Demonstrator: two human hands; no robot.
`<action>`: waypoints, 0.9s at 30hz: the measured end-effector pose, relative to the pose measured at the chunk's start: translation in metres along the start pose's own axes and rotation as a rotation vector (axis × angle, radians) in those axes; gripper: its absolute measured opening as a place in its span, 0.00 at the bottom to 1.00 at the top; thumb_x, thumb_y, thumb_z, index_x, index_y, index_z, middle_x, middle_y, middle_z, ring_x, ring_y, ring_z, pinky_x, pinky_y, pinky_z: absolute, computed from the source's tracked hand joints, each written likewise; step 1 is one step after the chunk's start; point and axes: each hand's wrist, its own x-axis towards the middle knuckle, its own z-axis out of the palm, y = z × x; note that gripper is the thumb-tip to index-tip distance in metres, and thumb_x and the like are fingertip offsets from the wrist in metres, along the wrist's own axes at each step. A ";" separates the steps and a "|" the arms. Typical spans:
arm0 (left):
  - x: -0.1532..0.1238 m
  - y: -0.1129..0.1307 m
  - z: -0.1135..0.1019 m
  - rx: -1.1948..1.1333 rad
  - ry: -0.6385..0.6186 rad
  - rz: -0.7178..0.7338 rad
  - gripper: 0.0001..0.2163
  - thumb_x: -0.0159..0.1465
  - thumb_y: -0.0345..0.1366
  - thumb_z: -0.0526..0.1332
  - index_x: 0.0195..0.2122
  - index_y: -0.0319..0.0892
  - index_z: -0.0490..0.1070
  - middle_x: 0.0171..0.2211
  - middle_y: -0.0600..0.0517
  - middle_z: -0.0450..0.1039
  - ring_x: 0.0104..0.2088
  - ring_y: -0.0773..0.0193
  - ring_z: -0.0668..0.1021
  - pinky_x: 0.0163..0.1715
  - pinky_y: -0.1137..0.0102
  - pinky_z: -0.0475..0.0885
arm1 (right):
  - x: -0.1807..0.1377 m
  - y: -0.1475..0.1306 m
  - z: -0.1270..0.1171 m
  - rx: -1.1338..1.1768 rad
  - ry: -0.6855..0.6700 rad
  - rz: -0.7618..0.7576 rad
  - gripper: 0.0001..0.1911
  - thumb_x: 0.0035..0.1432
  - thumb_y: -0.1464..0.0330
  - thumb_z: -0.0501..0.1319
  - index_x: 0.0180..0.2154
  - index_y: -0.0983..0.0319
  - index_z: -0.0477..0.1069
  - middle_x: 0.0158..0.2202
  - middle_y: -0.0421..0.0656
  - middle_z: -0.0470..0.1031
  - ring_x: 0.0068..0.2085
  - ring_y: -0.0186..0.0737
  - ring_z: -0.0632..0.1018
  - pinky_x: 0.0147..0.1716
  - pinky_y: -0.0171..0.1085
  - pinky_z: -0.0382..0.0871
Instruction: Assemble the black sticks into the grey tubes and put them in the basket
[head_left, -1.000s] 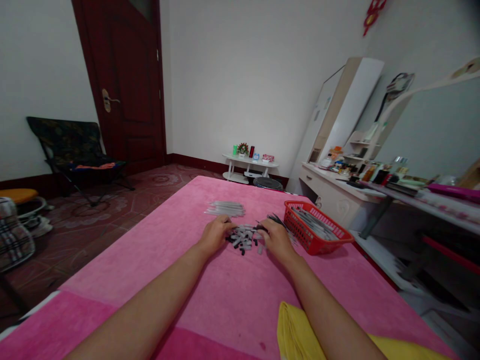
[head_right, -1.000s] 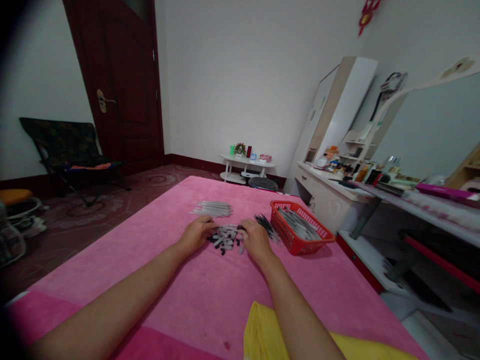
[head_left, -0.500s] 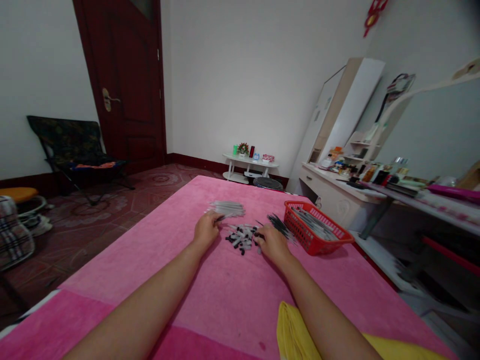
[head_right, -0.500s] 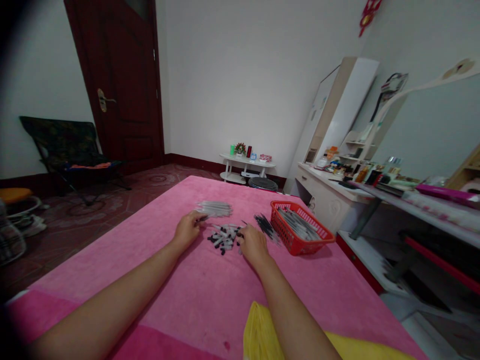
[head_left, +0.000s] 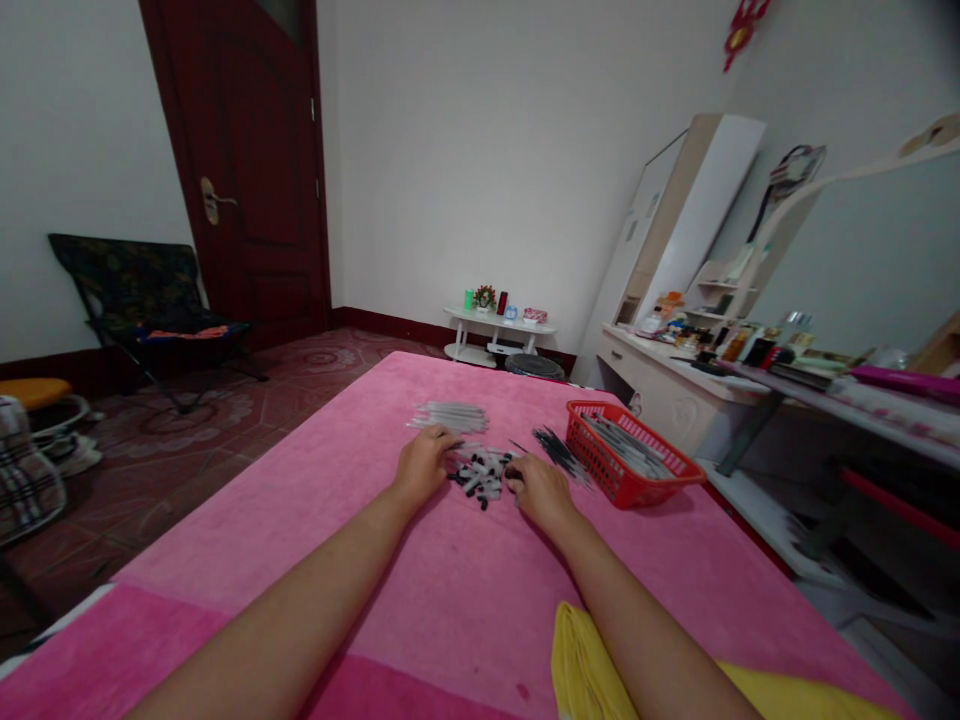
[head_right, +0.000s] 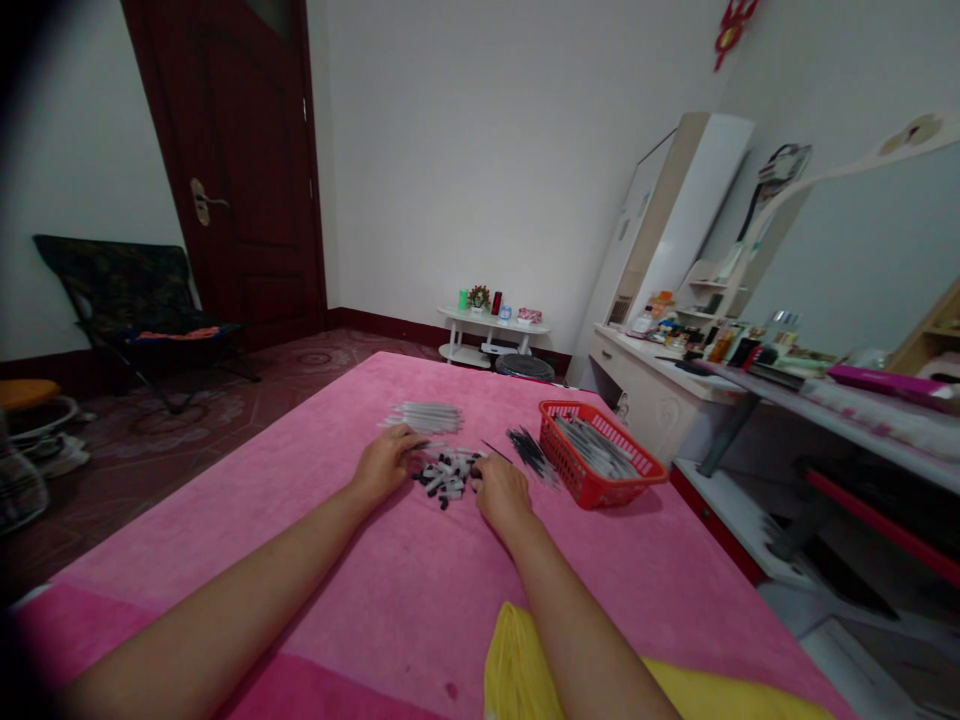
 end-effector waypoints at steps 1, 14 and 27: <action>0.000 0.001 0.000 0.006 0.001 0.016 0.14 0.55 0.26 0.61 0.42 0.44 0.76 0.36 0.50 0.71 0.40 0.62 0.72 0.37 0.72 0.67 | 0.000 0.000 0.000 0.007 -0.008 0.011 0.06 0.53 0.70 0.61 0.33 0.57 0.76 0.36 0.43 0.77 0.39 0.40 0.76 0.32 0.34 0.58; -0.002 0.010 0.001 0.008 -0.019 0.119 0.12 0.58 0.25 0.58 0.40 0.44 0.76 0.36 0.49 0.70 0.39 0.62 0.72 0.37 0.71 0.67 | 0.012 0.000 0.012 0.920 0.198 0.074 0.06 0.44 0.69 0.60 0.29 0.63 0.71 0.24 0.40 0.74 0.24 0.36 0.73 0.23 0.34 0.66; -0.002 0.014 -0.002 -0.016 -0.032 0.139 0.13 0.58 0.24 0.57 0.40 0.43 0.76 0.36 0.49 0.70 0.39 0.62 0.72 0.38 0.71 0.67 | 0.013 -0.002 0.016 1.283 0.137 0.239 0.16 0.39 0.64 0.66 0.32 0.65 0.74 0.22 0.41 0.75 0.22 0.37 0.75 0.19 0.34 0.69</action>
